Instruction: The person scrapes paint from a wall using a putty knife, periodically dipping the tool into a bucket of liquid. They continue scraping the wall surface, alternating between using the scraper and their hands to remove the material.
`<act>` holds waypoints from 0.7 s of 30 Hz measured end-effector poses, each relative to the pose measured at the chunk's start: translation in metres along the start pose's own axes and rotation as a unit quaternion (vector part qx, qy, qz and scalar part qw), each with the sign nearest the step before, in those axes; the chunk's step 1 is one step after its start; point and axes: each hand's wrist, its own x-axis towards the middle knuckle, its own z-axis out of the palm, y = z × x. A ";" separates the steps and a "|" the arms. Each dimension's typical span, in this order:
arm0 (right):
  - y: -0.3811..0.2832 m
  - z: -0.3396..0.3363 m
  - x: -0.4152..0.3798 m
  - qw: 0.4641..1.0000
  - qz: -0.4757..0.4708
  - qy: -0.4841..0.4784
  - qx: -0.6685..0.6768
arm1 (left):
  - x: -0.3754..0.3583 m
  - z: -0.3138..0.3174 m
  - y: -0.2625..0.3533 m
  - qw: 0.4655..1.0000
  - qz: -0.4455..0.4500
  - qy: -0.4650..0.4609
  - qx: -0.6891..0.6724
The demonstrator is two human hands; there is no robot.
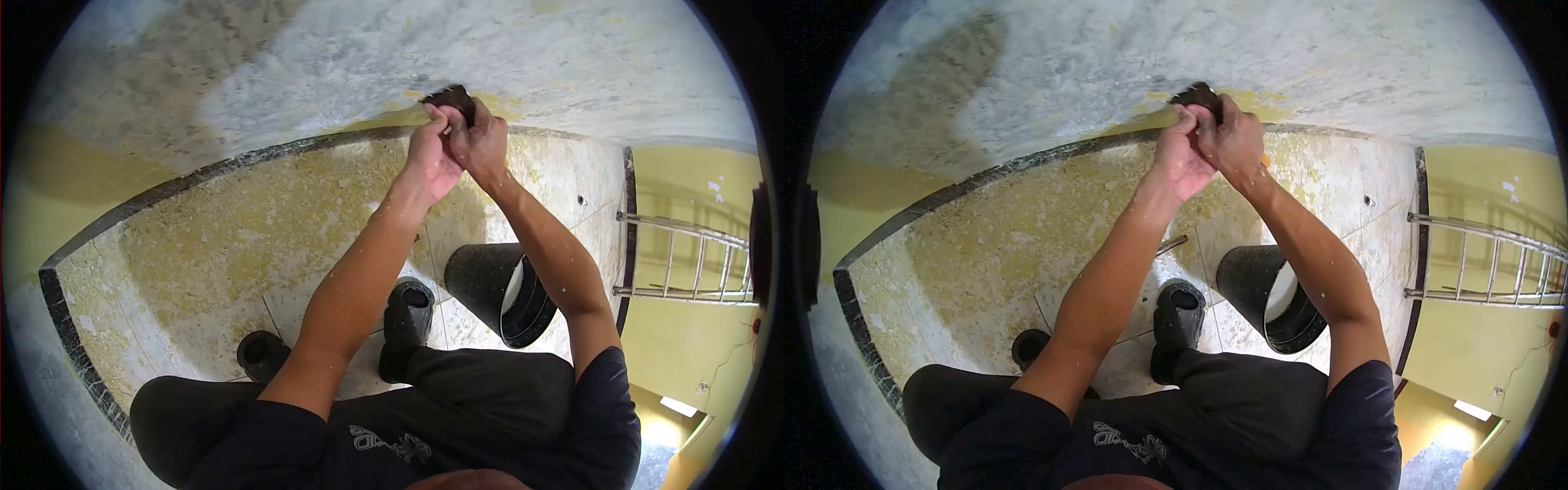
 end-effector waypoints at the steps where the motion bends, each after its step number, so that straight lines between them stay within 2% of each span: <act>1: 0.003 0.002 0.002 1.000 0.005 0.000 0.020 | 0.004 -0.001 0.001 1.000 0.002 0.012 -0.011; 2: 0.006 0.005 0.000 1.000 0.010 0.004 0.020 | 0.005 -0.005 0.001 1.000 -0.024 0.004 -0.018; 4: -0.005 0.002 0.001 1.000 0.003 -0.004 0.004 | -0.010 0.007 0.008 1.000 -0.019 -0.003 0.006; 7: -0.010 0.002 0.003 1.000 0.004 -0.010 -0.011 | -0.011 0.005 0.005 0.999 0.020 -0.012 0.034; 9: -0.001 0.000 0.001 0.997 0.032 0.000 0.071 | -0.007 0.006 0.001 0.998 -0.015 0.018 0.066; 10: 0.001 -0.004 -0.002 0.993 0.079 -0.011 0.084 | 0.000 0.005 -0.005 0.997 -0.022 0.046 0.062; 11: 0.002 -0.001 -0.001 0.994 0.074 -0.011 0.086 | 0.001 0.000 -0.001 0.997 -0.017 0.044 0.062; 13: -0.007 -0.003 0.003 0.999 0.040 0.003 0.024 | -0.011 0.007 0.007 0.996 -0.011 -0.086 0.035; 14: -0.012 -0.001 0.006 1.000 0.024 -0.011 0.008 | -0.023 0.017 0.011 1.000 -0.006 -0.004 0.017; 17: -0.003 0.010 0.003 0.998 0.014 -0.004 0.060 | -0.023 0.015 0.013 0.999 0.019 0.009 0.028; 19: -0.006 0.004 0.001 0.996 0.023 0.007 0.089 | -0.002 -0.003 0.007 0.999 0.001 0.015 0.030; 21: -0.001 0.006 -0.001 0.987 0.083 -0.008 0.138 | 0.001 -0.005 0.005 0.999 -0.013 0.021 0.047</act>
